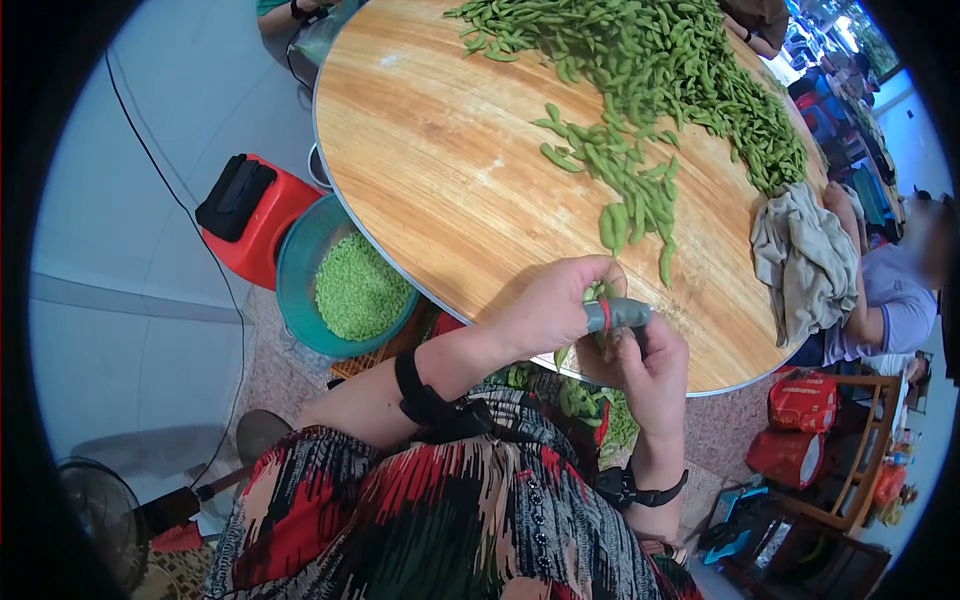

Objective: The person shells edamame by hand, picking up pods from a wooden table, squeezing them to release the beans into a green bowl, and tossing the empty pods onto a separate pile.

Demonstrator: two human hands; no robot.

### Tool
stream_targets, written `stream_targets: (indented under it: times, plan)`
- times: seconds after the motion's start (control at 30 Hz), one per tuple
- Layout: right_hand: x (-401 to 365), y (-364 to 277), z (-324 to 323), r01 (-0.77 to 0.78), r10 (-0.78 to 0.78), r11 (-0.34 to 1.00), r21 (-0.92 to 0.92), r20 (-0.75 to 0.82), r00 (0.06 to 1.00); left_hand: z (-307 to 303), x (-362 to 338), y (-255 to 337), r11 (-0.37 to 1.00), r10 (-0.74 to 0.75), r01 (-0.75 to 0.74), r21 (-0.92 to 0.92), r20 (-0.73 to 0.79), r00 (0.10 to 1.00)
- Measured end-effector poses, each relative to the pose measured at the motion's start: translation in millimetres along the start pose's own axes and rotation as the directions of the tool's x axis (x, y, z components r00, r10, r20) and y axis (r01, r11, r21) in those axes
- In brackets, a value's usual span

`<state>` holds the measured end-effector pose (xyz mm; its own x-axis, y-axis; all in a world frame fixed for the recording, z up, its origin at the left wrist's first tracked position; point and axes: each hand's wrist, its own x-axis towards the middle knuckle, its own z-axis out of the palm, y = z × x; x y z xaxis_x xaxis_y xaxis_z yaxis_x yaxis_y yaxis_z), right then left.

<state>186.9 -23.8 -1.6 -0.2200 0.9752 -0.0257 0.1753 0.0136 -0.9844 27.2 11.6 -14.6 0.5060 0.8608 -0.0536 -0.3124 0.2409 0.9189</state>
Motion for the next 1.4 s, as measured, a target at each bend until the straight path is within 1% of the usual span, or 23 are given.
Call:
stream_targets:
  times: [0.03,0.07,0.17,0.23,0.4,0.47,0.5,0.57,0.6,0.63,0.67,0.73,0.83,0.9,0.93,0.97,1.0,1.07,1.1,1.17,1.3,1.37,1.4]
  plan:
    - [0,0,-1,0.035,-0.034,0.995,-0.094,0.013,0.999,-3,1,0,0.984,0.003,-0.005,0.176,0.014,1.000]
    - [2,2,-2,0.033,-0.032,0.995,-0.096,0.015,0.999,-2,-1,2,0.985,0.003,-0.006,0.173,0.013,1.000]
    - [8,5,-9,-0.032,0.018,0.986,0.165,0.083,0.996,-4,-5,4,0.993,-0.081,0.081,0.089,0.007,0.997]
    - [9,-1,-14,-0.320,0.251,0.802,0.504,0.202,0.947,-9,-5,1,0.942,0.045,-0.040,0.332,-0.005,0.999]
    - [11,-2,-1,-0.362,0.301,0.703,0.612,0.205,0.931,-8,-3,-2,0.965,0.050,-0.020,0.263,-0.106,0.993]
    - [10,7,11,-0.097,0.107,0.991,0.092,-0.114,0.988,-8,-2,-5,0.958,0.058,-0.012,0.285,-0.154,0.986]
    - [11,12,11,-0.096,0.107,0.991,0.092,-0.114,0.988,-7,-1,-4,0.961,0.013,0.040,0.275,-0.187,0.982]
    - [10,19,13,0.051,-0.076,0.979,-0.198,-0.118,0.990,-6,-2,0,0.961,-0.032,0.092,0.261,-0.223,0.974]
    - [11,15,13,0.050,-0.074,0.979,-0.198,-0.116,0.990,-6,-3,2,0.984,-0.091,0.122,0.126,-0.229,0.969]
    - [12,8,11,-0.054,0.052,0.998,-0.014,-0.095,0.994,-6,-3,3,0.989,-0.148,0.150,-0.009,-0.226,0.963]
    - [13,4,10,-0.161,0.172,0.973,0.166,-0.053,0.984,-9,-3,1,0.989,-0.147,0.149,-0.009,-0.225,0.963]
    - [13,4,6,-0.170,0.187,0.960,0.221,-0.057,0.981,-21,-4,-2,0.984,-0.165,0.153,-0.091,-0.134,0.977]
    - [12,4,-6,-0.141,0.160,0.969,0.201,-0.082,0.984,-44,-19,6,0.993,-0.014,0.044,0.109,-0.262,0.965]
    - [9,-8,-20,0.023,0.117,0.919,-0.394,0.326,0.938,-72,-41,14,0.977,0.213,-0.191,0.095,-0.422,0.881]
    - [10,-16,-28,0.081,0.130,0.913,-0.399,0.474,0.871,-83,-57,23,0.946,0.318,-0.303,0.115,-0.511,0.799]
    - [12,-16,-31,0.082,0.127,0.914,-0.398,0.471,0.873,-94,-72,34,0.934,0.346,-0.317,0.163,-0.621,0.703]
    - [13,-17,-33,0.067,0.065,0.914,-0.401,0.306,0.950,-119,-89,32,0.879,0.454,-0.427,0.214,-0.650,0.609]
    - [26,-8,-41,0.068,-0.108,0.889,-0.453,-0.063,0.992,-155,-119,43,0.907,0.368,-0.354,0.227,-0.835,0.409]
    - [39,-9,-46,0.069,-0.109,0.890,-0.451,-0.064,0.992,-175,-136,40,0.915,0.394,-0.266,0.304,-0.820,0.415]
    - [59,-14,-54,0.020,-0.183,0.506,-0.862,-0.085,0.979,-198,-158,32,0.739,0.423,0.356,0.572,-0.805,0.416]
    - [66,-9,-57,0.111,-0.177,0.473,-0.874,0.029,0.984,-151,-135,49,0.518,0.663,0.249,0.818,-0.568,0.488]
    - [63,-15,-53,0.137,-0.126,0.553,-0.822,0.080,0.989,-116,-119,54,0.342,0.770,0.174,0.923,-0.382,0.512]
    - [63,-13,-51,0.142,-0.129,0.548,-0.824,0.085,0.988,-99,-110,56,0.457,0.650,0.084,0.886,-0.397,0.649]
